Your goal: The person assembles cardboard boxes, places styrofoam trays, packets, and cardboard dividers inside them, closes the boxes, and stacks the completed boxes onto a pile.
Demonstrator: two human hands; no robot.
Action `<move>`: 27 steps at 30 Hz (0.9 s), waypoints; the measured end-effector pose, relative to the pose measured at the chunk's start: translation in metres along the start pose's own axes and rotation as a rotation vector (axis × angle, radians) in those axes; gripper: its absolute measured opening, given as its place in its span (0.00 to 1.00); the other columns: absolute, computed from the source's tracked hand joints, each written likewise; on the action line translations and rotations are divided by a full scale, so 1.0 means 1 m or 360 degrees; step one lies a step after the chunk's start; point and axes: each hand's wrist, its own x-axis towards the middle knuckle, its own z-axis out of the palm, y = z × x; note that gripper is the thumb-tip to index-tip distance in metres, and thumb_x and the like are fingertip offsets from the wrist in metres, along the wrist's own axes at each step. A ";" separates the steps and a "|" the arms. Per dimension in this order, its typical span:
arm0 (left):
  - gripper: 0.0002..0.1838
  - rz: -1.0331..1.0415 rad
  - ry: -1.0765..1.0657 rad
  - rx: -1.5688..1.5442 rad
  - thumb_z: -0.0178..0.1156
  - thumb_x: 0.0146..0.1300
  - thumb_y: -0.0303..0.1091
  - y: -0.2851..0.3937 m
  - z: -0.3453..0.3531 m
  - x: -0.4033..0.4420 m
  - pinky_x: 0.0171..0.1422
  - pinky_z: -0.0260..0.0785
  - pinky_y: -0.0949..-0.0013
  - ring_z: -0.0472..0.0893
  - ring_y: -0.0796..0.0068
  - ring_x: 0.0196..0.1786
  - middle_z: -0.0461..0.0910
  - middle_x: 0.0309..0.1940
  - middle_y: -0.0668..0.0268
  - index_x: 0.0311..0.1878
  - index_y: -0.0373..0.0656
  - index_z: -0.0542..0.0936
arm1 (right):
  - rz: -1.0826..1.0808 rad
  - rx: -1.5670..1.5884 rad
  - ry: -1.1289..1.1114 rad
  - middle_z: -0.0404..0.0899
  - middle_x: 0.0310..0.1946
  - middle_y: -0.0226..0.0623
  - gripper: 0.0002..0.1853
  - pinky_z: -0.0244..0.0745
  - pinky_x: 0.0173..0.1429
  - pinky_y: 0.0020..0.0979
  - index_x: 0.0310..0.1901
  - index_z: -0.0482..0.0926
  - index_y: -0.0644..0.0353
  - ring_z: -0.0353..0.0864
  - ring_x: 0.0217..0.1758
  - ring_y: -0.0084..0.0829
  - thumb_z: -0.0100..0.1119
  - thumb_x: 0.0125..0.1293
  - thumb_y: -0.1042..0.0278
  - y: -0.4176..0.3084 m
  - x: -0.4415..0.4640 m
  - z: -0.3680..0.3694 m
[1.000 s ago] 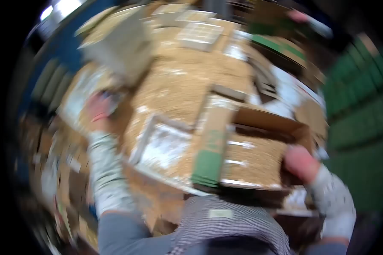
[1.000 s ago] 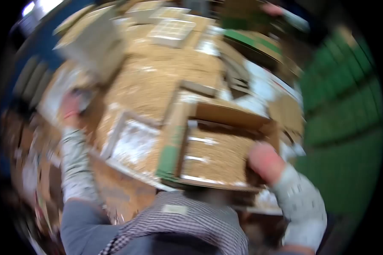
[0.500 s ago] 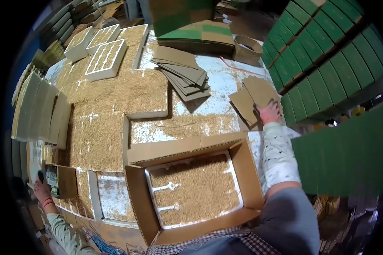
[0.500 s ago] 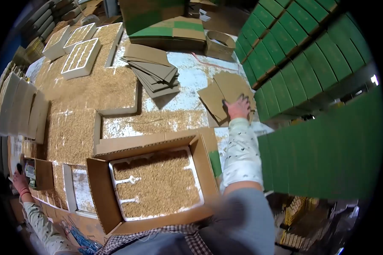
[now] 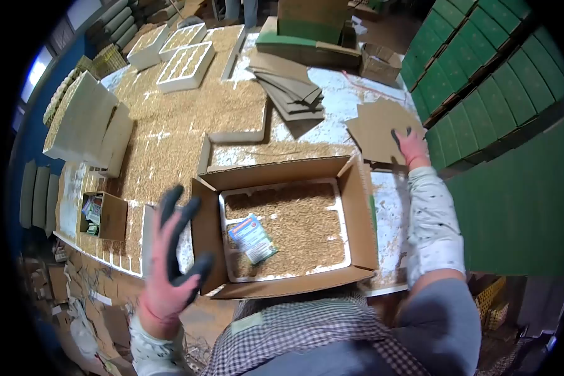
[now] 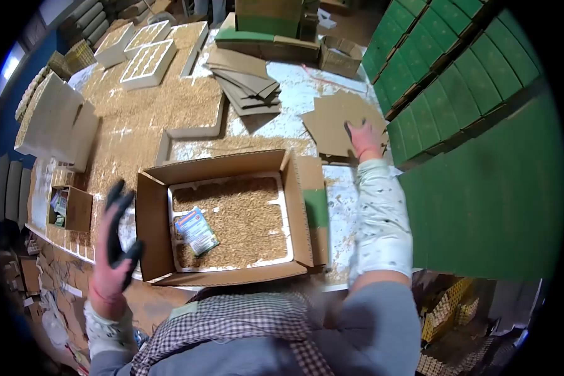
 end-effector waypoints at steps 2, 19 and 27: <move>0.30 -0.0149 0.0009 -0.0027 0.59 0.56 0.37 -0.013 0.027 -0.022 0.74 0.44 0.57 0.53 0.56 0.73 0.55 0.70 0.51 0.63 0.39 0.69 | 0.0206 0.0244 0.0274 0.73 0.53 0.55 0.43 0.68 0.60 0.43 0.57 0.68 0.66 0.72 0.57 0.52 0.61 0.50 0.36 0.055 0.005 0.061; 0.26 0.0428 -0.0890 0.1120 0.64 0.53 0.45 0.002 0.070 0.012 0.52 0.67 0.60 0.77 0.60 0.46 0.76 0.41 0.61 0.53 0.42 0.74 | -0.2601 -0.0455 -0.1578 0.77 0.41 0.43 0.23 0.72 0.50 0.39 0.54 0.73 0.57 0.77 0.47 0.42 0.57 0.57 0.57 -0.158 -0.231 -0.140; 0.51 -0.0224 -0.0112 0.0707 0.74 0.42 0.39 -0.023 -0.050 -0.036 0.75 0.46 0.62 0.51 0.56 0.73 0.56 0.69 0.54 0.69 0.40 0.57 | -0.1636 -0.0412 -0.0695 0.77 0.38 0.44 0.16 0.71 0.52 0.38 0.40 0.75 0.60 0.77 0.46 0.42 0.66 0.50 0.63 -0.101 -0.194 -0.189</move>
